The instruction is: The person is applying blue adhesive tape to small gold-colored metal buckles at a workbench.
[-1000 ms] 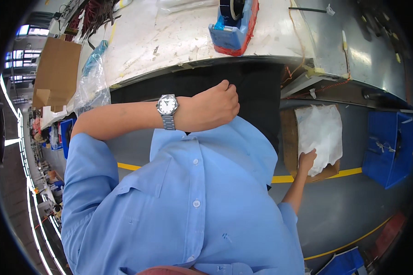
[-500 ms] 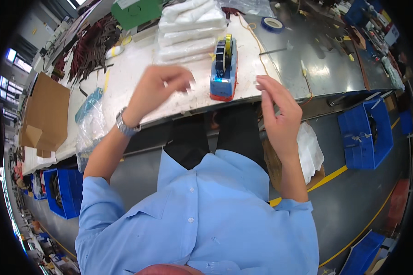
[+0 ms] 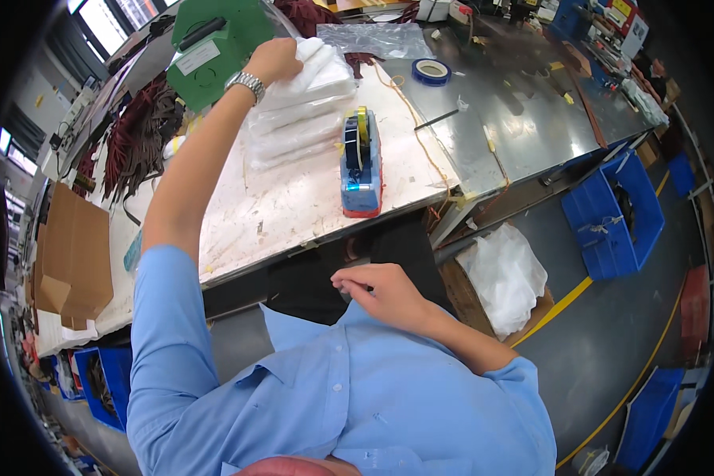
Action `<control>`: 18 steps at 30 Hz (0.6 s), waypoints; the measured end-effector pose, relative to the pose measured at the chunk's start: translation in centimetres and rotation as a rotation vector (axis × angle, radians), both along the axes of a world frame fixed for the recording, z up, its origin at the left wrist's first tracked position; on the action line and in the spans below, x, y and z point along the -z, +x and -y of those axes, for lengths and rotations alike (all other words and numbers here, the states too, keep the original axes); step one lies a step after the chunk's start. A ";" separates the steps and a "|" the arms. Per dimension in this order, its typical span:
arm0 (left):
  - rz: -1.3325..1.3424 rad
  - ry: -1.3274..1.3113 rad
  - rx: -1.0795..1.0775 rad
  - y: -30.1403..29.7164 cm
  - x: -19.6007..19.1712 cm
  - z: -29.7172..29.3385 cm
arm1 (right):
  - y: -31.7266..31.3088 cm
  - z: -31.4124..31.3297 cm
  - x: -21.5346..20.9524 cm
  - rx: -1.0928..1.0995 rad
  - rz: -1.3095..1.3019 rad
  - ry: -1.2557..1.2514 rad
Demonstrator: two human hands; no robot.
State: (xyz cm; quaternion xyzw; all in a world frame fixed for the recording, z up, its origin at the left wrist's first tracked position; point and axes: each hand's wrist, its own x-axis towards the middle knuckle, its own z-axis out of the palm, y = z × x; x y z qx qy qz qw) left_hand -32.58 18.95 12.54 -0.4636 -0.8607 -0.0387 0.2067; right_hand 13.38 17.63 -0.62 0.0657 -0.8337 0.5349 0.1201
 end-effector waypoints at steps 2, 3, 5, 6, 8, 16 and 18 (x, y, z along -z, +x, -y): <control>0.028 -0.085 0.064 -2.3 -0.7 0.0 | 0.5 0.2 1.4 0.089 0.226 -0.315; 0.076 -0.238 0.036 -2.3 -2.0 -1.2 | 0.7 0.0 1.4 0.106 0.236 -0.270; 0.085 -0.166 0.027 -3.0 -2.9 -1.1 | 0.7 -0.3 1.5 0.062 0.309 -0.339; 0.077 -0.175 0.020 -4.0 -3.7 0.2 | 0.4 -0.4 1.3 0.030 0.344 -0.382; 0.374 0.031 0.080 -5.0 -5.7 4.3 | -0.3 -0.2 1.0 -0.024 0.353 -0.483; 1.643 0.683 0.219 13.7 -3.3 21.0 | -8.9 -0.8 -1.6 -0.422 0.305 -1.228; 1.851 0.734 0.166 18.3 -0.6 24.2 | -12.4 -0.2 -0.7 -0.402 0.221 -1.339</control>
